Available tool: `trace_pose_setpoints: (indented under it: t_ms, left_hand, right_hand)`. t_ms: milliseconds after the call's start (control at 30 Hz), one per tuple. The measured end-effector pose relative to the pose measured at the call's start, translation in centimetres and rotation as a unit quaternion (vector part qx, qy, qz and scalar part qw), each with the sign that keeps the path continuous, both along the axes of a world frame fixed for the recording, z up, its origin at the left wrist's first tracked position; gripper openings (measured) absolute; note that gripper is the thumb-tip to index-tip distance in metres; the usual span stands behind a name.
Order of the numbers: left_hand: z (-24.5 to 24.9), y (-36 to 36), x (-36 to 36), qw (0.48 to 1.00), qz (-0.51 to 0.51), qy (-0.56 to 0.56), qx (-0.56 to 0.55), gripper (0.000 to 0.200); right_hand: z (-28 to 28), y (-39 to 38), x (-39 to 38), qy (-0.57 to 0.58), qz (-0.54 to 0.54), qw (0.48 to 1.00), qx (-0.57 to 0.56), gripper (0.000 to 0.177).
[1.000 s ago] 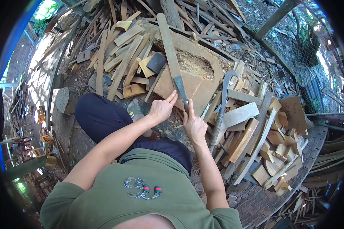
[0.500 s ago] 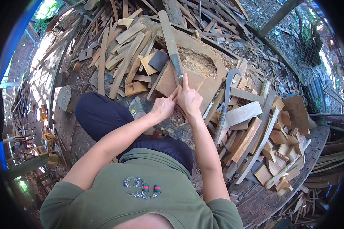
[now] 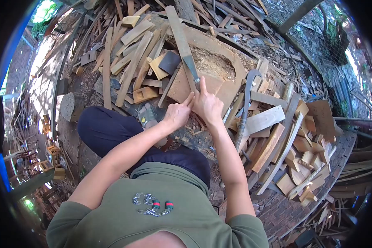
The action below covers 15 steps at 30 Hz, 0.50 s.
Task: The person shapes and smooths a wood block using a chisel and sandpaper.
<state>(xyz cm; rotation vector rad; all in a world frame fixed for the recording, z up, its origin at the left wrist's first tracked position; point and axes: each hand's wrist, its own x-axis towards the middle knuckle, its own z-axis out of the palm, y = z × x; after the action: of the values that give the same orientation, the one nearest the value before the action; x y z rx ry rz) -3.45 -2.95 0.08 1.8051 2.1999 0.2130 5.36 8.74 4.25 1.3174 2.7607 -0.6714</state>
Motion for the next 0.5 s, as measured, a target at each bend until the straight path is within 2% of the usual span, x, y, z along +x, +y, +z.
trace_pose_setpoints:
  t_ms: [100, 167, 333, 467, 500]
  left_hand:
    - [0.1, -0.1, -0.4, 1.0, -0.006, 0.015, -0.01, 0.055]
    - [-0.3, 0.1, -0.4, 1.0, 0.012, 0.003, 0.006, 0.061]
    - [-0.3, 0.0, -0.5, 0.999, 0.018, -0.021, 0.023, 0.06]
    - [0.3, 0.0, -0.5, 0.999, -0.01, -0.024, -0.02, 0.062]
    - [0.0, 0.0, -0.4, 1.0, -0.003, -0.024, 0.002, 0.058]
  right_hand:
    - [-1.1, 0.3, -1.4, 0.017, 0.004, 1.0, 0.017, 0.056]
    - [-1.0, 0.4, -0.6, 0.026, 0.012, 1.0, 0.012, 0.057]
    - [0.1, -1.0, 2.5, 0.005, 0.026, 1.0, -0.012, 0.06]
    - [0.1, 0.8, -1.3, 0.005, 0.022, 1.0, -0.003, 0.056]
    - [-0.9, 1.6, -2.9, 0.003, 0.017, 1.0, -0.007, 0.056]
